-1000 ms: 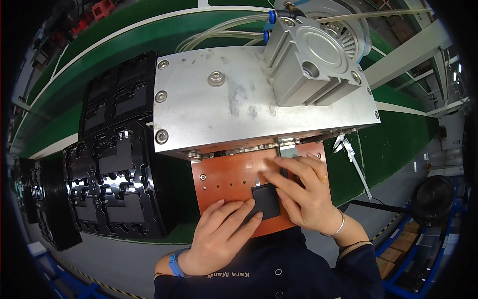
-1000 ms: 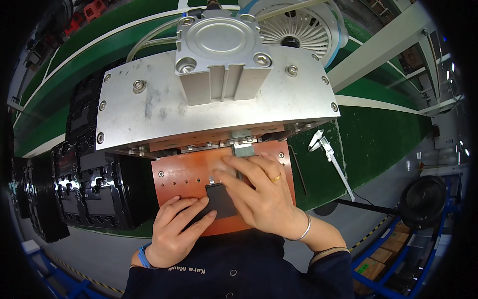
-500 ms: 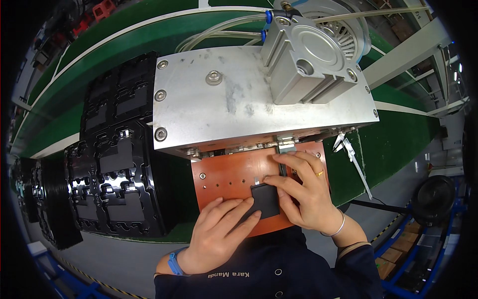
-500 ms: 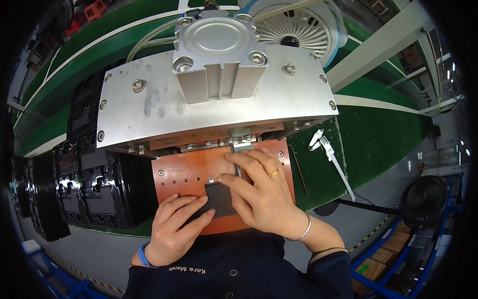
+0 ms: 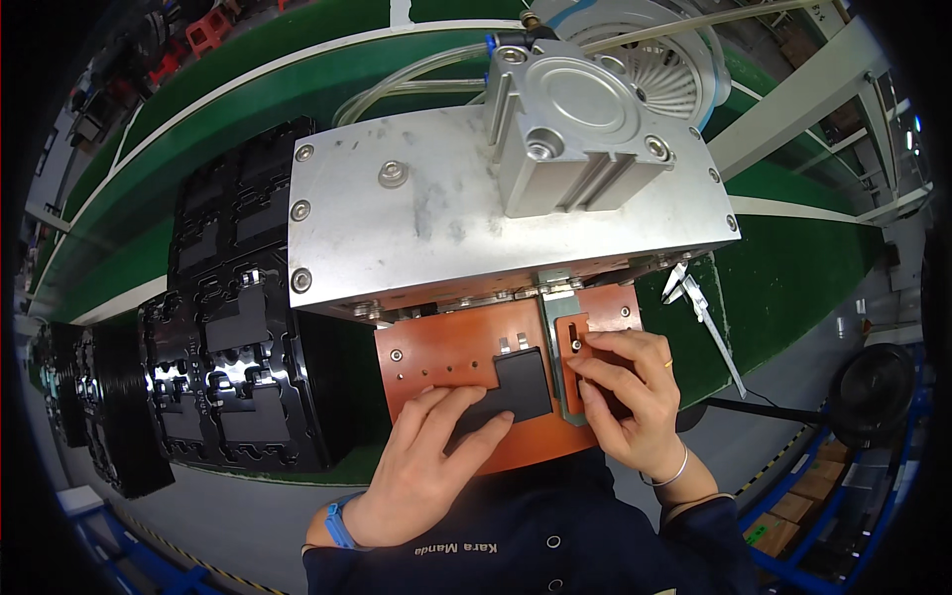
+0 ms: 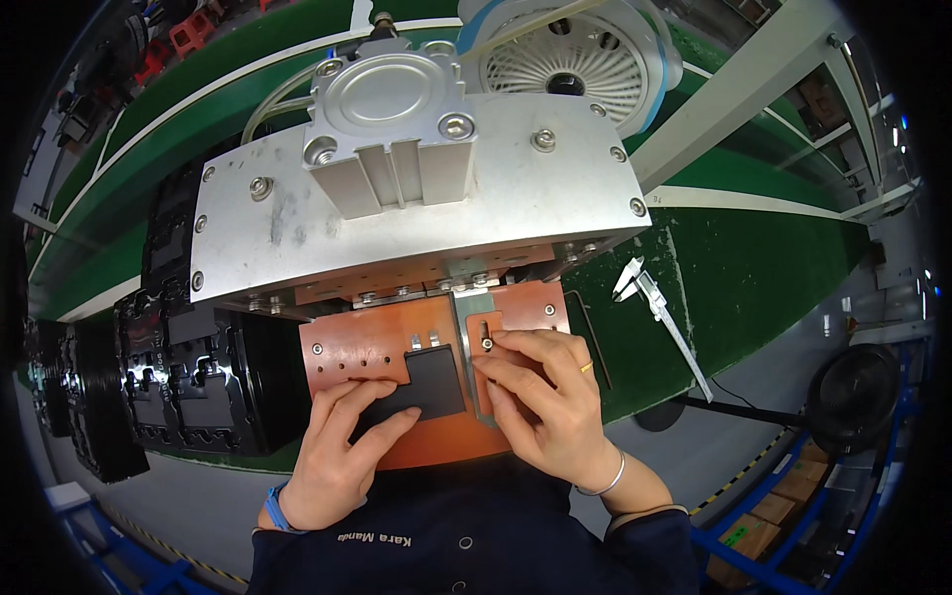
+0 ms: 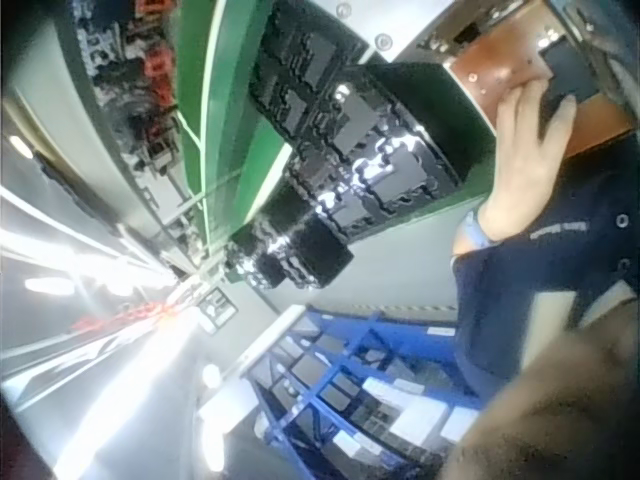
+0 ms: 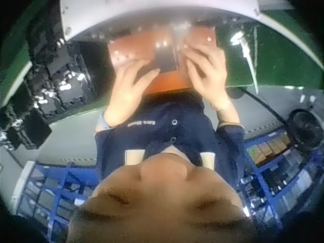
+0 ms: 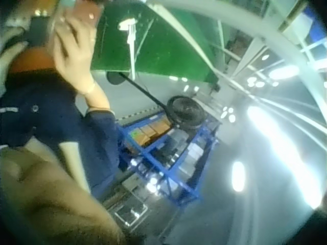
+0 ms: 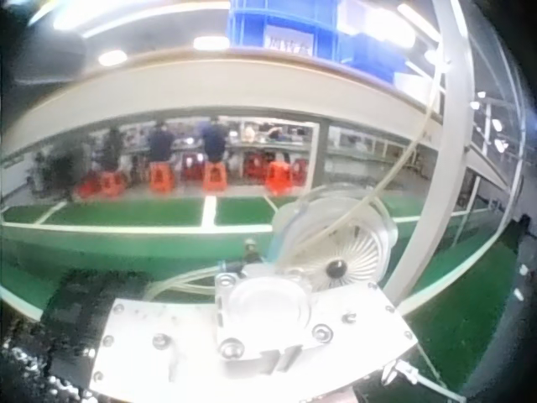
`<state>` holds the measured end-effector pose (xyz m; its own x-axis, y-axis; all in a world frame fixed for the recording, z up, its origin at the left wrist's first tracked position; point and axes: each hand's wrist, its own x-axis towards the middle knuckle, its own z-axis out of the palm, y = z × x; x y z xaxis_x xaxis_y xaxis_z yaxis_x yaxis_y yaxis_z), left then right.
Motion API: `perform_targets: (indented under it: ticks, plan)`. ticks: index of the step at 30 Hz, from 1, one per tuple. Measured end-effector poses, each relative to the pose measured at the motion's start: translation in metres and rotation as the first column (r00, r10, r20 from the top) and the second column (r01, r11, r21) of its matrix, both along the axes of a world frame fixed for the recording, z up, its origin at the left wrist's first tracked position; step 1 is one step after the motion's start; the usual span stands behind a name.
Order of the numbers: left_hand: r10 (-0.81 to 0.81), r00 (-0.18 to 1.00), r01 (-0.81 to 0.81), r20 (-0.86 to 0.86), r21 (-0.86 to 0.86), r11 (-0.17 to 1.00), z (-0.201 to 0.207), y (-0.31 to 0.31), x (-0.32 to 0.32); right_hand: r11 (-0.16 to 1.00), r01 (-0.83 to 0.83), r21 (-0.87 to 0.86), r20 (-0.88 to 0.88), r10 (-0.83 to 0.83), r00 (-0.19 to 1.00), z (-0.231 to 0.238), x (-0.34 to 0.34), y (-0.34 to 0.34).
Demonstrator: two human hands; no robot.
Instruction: Assembling plastic components using a pneumatic press and measuring dimensions with a digital caliper on a factory production line.
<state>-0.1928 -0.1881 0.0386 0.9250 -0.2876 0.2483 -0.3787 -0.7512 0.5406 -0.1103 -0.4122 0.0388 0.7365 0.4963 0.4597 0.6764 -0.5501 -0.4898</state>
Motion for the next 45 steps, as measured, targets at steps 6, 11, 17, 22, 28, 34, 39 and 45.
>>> perform_targets:
  ticks: [6, 11, 17, 22, 28, 34, 39, 45]
  plan:
    - [-0.006, 1.000, 0.004, -0.022, -0.088, 0.996, -0.005, 0.005, 0.012, 0.999, -0.036, 0.011, -0.036, 0.036, 0.999, -0.003, -0.001, -0.002]
    - [0.036, 0.999, -0.034, 0.019, -0.084, 0.996, -0.005, 0.004, 0.020, 0.999, -0.049, 0.008, -0.079, 0.049, 0.996, -0.002, -0.002, -0.002]
    - [-0.002, 1.000, 0.001, 0.029, 0.024, 1.000, 0.001, 0.003, 0.025, 0.999, -0.045, 0.022, -0.085, 0.047, 0.995, -0.007, -0.002, -0.003]
    - [0.030, 0.999, -0.029, 0.019, -0.053, 0.998, -0.002, 0.005, 0.035, 0.998, -0.050, 0.028, -0.079, 0.052, 0.995, -0.006, -0.001, -0.004]
    - [0.032, 0.999, -0.030, 0.029, -0.060, 0.998, -0.002, 0.007, 0.041, 0.997, -0.076, 0.010, -0.123, 0.076, 0.989, -0.003, -0.001, -0.005]
    - [0.031, 0.999, -0.029, 0.021, -0.083, 0.996, -0.003, 0.009, 0.042, 0.995, -0.099, 0.029, -0.139, 0.102, 0.985, -0.003, -0.001, -0.005]
    - [0.045, 0.999, -0.045, 0.009, -0.081, 0.996, -0.002, 0.007, 0.042, 0.993, -0.111, 0.039, -0.145, 0.115, 0.983, -0.002, 0.000, -0.005]
    - [0.055, 0.998, -0.055, 0.005, -0.083, 0.995, -0.002, 0.009, 0.041, 0.991, -0.126, 0.042, -0.138, 0.131, 0.982, -0.002, 0.000, -0.004]
